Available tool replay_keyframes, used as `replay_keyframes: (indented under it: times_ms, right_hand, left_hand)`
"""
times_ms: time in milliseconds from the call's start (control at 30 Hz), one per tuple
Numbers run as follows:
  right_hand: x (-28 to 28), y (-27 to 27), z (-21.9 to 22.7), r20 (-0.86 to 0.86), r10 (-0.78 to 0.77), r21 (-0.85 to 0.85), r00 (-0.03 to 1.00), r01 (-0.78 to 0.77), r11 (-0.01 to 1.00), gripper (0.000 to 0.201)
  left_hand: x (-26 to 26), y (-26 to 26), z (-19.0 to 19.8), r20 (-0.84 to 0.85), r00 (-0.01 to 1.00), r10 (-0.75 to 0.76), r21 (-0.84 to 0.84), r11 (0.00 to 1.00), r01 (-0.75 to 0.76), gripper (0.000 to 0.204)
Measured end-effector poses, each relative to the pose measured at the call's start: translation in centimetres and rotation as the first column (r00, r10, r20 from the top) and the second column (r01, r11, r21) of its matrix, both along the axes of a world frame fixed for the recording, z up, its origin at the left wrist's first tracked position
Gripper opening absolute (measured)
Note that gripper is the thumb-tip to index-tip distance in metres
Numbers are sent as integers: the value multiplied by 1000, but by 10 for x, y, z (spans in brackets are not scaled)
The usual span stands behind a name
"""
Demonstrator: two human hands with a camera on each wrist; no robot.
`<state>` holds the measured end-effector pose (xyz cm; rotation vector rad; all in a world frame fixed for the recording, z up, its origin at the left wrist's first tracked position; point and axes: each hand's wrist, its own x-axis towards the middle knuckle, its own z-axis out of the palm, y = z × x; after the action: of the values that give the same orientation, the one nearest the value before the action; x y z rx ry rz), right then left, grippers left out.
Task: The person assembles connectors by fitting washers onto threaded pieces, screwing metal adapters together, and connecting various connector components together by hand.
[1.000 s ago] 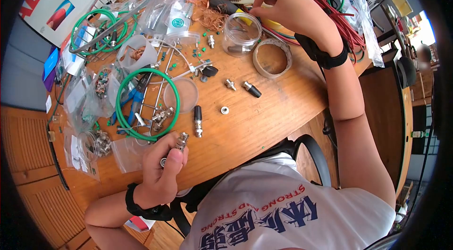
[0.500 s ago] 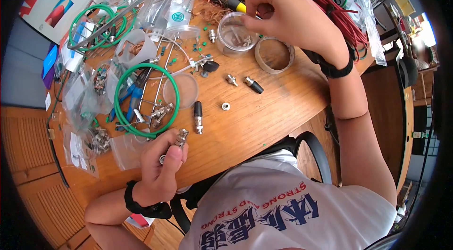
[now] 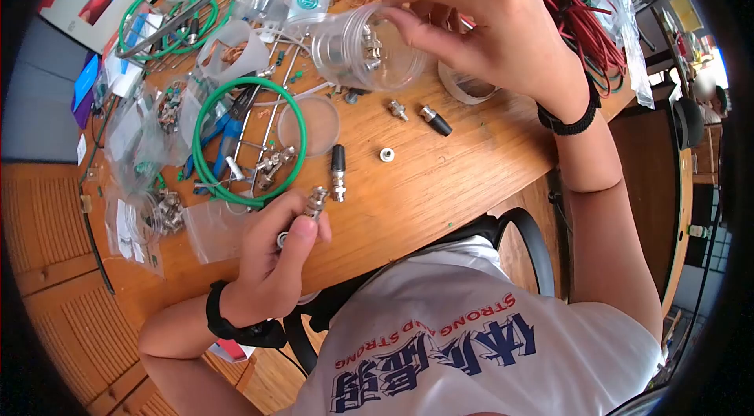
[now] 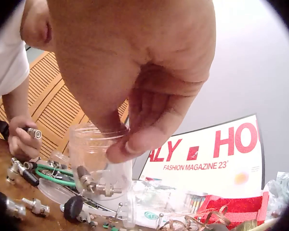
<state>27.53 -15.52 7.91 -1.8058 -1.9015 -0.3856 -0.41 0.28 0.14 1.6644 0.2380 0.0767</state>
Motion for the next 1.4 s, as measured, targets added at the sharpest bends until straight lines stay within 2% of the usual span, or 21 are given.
replay_keyframes:
  times_ms: [67,100,167,233,333,433,500,567,600,633,700,833,900,967,1000,1033,1067,1100,1167,1233,1400]
  right_hand:
    - [1,5,-11,-249,2,63,968,14,998,14]
    - [3,3,-11,-276,-69,-17,959,67,998,15]
    - [-1,7,-12,-281,-147,10,948,156,988,15]
    - [-4,8,-8,-364,-164,6,917,178,984,17]
    - [-4,7,-2,-387,-351,-139,853,323,936,16]
    - [-8,1,14,-244,-367,-150,898,339,929,12]
    - [5,-1,9,-284,-462,-230,840,408,884,14]
    - [19,2,-8,-377,-334,-214,864,269,939,20]
    - [21,-4,-6,-395,-392,-359,831,253,898,20]
    - [23,-5,-9,-392,-394,-360,831,256,897,20]
    - [30,-5,-18,-276,-269,-331,923,171,928,21]
    - [27,-5,-16,-186,-211,-289,959,152,945,22]
    - [1,-11,8,-155,-433,-293,888,377,879,23]
    - [-14,-25,35,-150,-410,-240,899,370,898,22]
    - [-35,-34,40,-310,-372,-289,875,286,914,17]
    - [-68,-39,34,-530,26,-47,847,-60,997,16]
    - [-75,-45,31,-671,224,-218,707,-477,851,19]
    - [-98,-38,52,-634,186,-565,751,-614,552,26]
    - [-141,-54,-23,-833,264,-389,487,-854,347,29]
    - [-171,-66,-70,-935,189,-248,299,-935,254,30]
    - [-207,-75,-131,-975,137,-114,173,-928,355,27]
  left_hand:
    - [0,0,0,-12,999,-30,-16,999,30,24]
    - [1,0,-2,-23,1000,-13,-5,1000,13,24]
    - [2,0,-7,95,993,-63,194,980,44,18]
    - [2,0,-5,84,995,-47,183,983,31,16]
    - [3,0,-6,90,993,-76,197,979,57,16]
    - [4,0,-7,106,992,-63,192,980,41,17]
    - [3,1,-7,94,993,-71,190,980,52,19]
    - [3,0,0,54,997,-55,146,988,46,21]
    - [2,-1,3,6,999,-36,106,994,35,23]
    - [2,-2,2,10,999,-39,104,994,37,23]
    - [1,-2,-1,31,999,-34,38,999,32,29]
    - [0,-2,-2,53,998,43,33,998,-45,31]
    - [1,-3,2,18,997,76,-49,996,-75,33]
    - [0,-2,2,-16,994,107,-135,985,-108,31]
    - [1,-3,2,-8,996,86,-111,990,-86,32]
    - [2,-4,3,0,998,62,-84,995,-61,34]
    - [1,-3,5,-20,998,57,-89,994,-58,34]
    - [0,-3,3,-18,998,55,-89,994,-56,34]
    - [1,-2,-3,22,998,53,-64,997,-52,34]
    - [1,-3,0,19,998,53,-65,997,-52,34]
    - [0,-2,-4,37,998,45,-58,997,-43,35]
